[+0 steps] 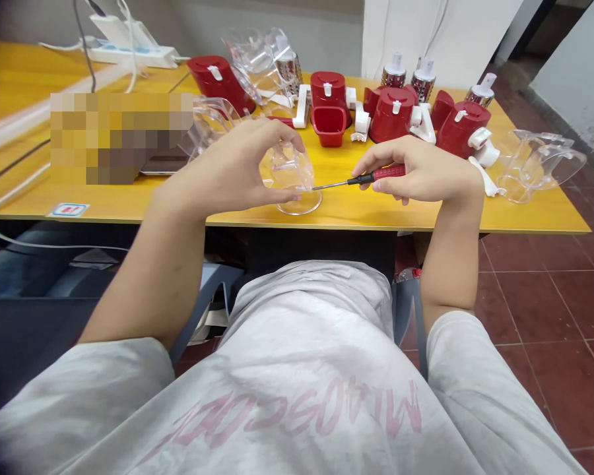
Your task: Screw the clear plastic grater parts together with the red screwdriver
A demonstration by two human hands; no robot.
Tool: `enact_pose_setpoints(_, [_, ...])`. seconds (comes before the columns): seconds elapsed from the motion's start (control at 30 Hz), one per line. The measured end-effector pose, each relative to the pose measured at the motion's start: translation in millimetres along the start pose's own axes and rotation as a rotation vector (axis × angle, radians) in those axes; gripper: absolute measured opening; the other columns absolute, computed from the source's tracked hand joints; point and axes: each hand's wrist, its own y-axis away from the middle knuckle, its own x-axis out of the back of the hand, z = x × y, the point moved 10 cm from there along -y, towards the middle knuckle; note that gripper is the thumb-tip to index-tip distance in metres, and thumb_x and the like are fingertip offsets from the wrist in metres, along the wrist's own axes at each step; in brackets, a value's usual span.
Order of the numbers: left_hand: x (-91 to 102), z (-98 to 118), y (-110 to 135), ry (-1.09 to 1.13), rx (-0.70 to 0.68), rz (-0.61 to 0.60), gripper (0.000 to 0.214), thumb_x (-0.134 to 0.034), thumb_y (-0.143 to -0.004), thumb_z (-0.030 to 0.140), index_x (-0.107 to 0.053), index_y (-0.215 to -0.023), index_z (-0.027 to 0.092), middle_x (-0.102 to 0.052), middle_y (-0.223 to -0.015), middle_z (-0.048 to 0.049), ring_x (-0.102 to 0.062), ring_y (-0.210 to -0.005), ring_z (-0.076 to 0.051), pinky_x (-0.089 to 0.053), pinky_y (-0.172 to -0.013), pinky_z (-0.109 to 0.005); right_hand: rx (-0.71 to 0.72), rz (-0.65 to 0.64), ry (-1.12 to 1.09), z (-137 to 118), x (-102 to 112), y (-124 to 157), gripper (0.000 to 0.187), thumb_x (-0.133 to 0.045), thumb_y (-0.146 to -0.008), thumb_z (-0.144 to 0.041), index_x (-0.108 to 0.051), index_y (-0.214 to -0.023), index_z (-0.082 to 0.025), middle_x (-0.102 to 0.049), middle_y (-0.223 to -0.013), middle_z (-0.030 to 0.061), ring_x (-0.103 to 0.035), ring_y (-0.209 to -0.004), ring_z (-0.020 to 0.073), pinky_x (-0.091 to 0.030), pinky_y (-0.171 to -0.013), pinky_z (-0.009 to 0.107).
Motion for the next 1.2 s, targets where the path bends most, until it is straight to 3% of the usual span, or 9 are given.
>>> enact_pose_setpoints(0.17, [-0.2,-1.8,0.3,-0.001,0.02,-0.004,0.057,-0.098,-0.109,0.056,-0.071,-0.154,0.034,-0.077,-0.163,-0.0085,-0.068,-0.159,-0.046,-0.058,-0.141,-0.071,0.018,-0.025,-0.04,6.1,-0.5,-4.5,0.053,-0.116,-0.1,-0.057,-0.097,-0.134,-0.022,-0.091,-0.107,0.0081,-0.072,-0.067,0.0179,-0.062,-0.056,0.034])
enact_pose_setpoints(0.3, [0.4,3.9,-0.1,-0.045,0.024,-0.017,0.054,-0.095,-0.108,0.049,-0.071,-0.154,0.033,-0.078,-0.162,-0.0099,-0.07,-0.156,-0.044,-0.06,-0.139,-0.068,0.035,-0.035,-0.038,9.8,-3.2,-13.4,0.056,-0.114,-0.1,-0.061,-0.096,-0.135,-0.021,-0.095,-0.12,0.0114,-0.072,-0.073,0.0184,-0.057,-0.059,0.033])
enact_pose_setpoints(0.4, [1.1,9.0,-0.8,-0.065,0.035,-0.016,0.057,-0.096,-0.103,0.043,-0.072,-0.153,0.031,-0.078,-0.161,-0.0129,-0.071,-0.157,-0.047,-0.059,-0.138,-0.066,0.025,-0.066,0.018,17.2,-8.7,-23.2,0.052,-0.108,-0.104,-0.069,-0.096,-0.124,-0.022,-0.09,-0.097,0.0068,-0.07,-0.075,0.0194,-0.05,-0.062,0.034])
enact_pose_setpoints(0.5, [1.2,12.8,-1.0,-0.07,0.049,-0.019,0.058,-0.094,-0.1,0.038,-0.072,-0.153,0.027,-0.077,-0.162,-0.0164,-0.071,-0.156,-0.048,-0.057,-0.138,-0.066,-0.024,-0.088,0.079,28.4,-13.8,-31.9,0.06,-0.097,-0.111,-0.081,-0.092,-0.098,-0.023,-0.073,-0.073,0.0011,-0.056,-0.064,0.016,-0.04,-0.059,0.035])
enact_pose_setpoints(0.63, [0.7,12.7,-1.2,-0.076,0.063,-0.029,0.057,-0.091,-0.101,0.039,-0.072,-0.154,0.029,-0.076,-0.164,-0.0151,-0.071,-0.157,-0.048,-0.056,-0.14,-0.064,-0.068,-0.1,0.071,36.3,-15.9,-34.9,0.065,-0.092,-0.113,-0.085,-0.098,-0.103,-0.021,-0.069,-0.069,0.0001,-0.045,-0.059,0.0141,-0.033,-0.056,0.036])
enact_pose_setpoints(0.8, [-0.2,8.1,-0.6,-0.074,0.073,-0.026,0.057,-0.094,-0.107,0.05,-0.072,-0.156,0.032,-0.076,-0.163,-0.0122,-0.069,-0.158,-0.046,-0.057,-0.141,-0.064,-0.017,-0.091,0.09,35.0,-10.1,-33.8,0.058,-0.099,-0.105,-0.08,-0.098,-0.103,-0.022,-0.077,-0.073,0.0016,-0.056,-0.065,0.0172,-0.041,-0.061,0.036])
enact_pose_setpoints(0.9, [-0.4,6.0,0.0,-0.051,0.06,-0.015,0.055,-0.091,-0.112,0.057,-0.072,-0.157,0.032,-0.075,-0.163,-0.0106,-0.067,-0.156,-0.044,-0.056,-0.141,-0.066,0.048,-0.072,0.103,31.4,-6.8,-34.8,0.056,-0.107,-0.096,-0.08,-0.097,-0.105,-0.026,-0.09,-0.095,0.0049,-0.075,-0.085,0.0244,-0.057,-0.076,0.037])
enact_pose_setpoints(0.97, [-0.8,5.7,0.0,-0.042,0.037,-0.011,0.057,-0.09,-0.111,0.061,-0.071,-0.157,0.032,-0.075,-0.162,-0.0105,-0.067,-0.155,-0.045,-0.056,-0.14,-0.067,0.064,-0.068,0.11,30.2,-6.6,-35.3,0.055,-0.11,-0.092,-0.08,-0.096,-0.107,-0.028,-0.094,-0.108,0.0061,-0.08,-0.096,0.0282,-0.061,-0.084,0.039])
enact_pose_setpoints(1.2, [-2.1,3.6,-1.4,-0.051,0.025,-0.015,0.056,-0.084,-0.108,0.06,-0.07,-0.155,0.033,-0.075,-0.161,-0.0109,-0.066,-0.153,-0.044,-0.056,-0.138,-0.07,0.009,-0.075,0.072,32.6,-8.9,-33.8,0.059,-0.113,-0.091,-0.081,-0.095,-0.109,-0.027,-0.09,-0.097,0.0031,-0.07,-0.078,0.0208,-0.051,-0.063,0.034])
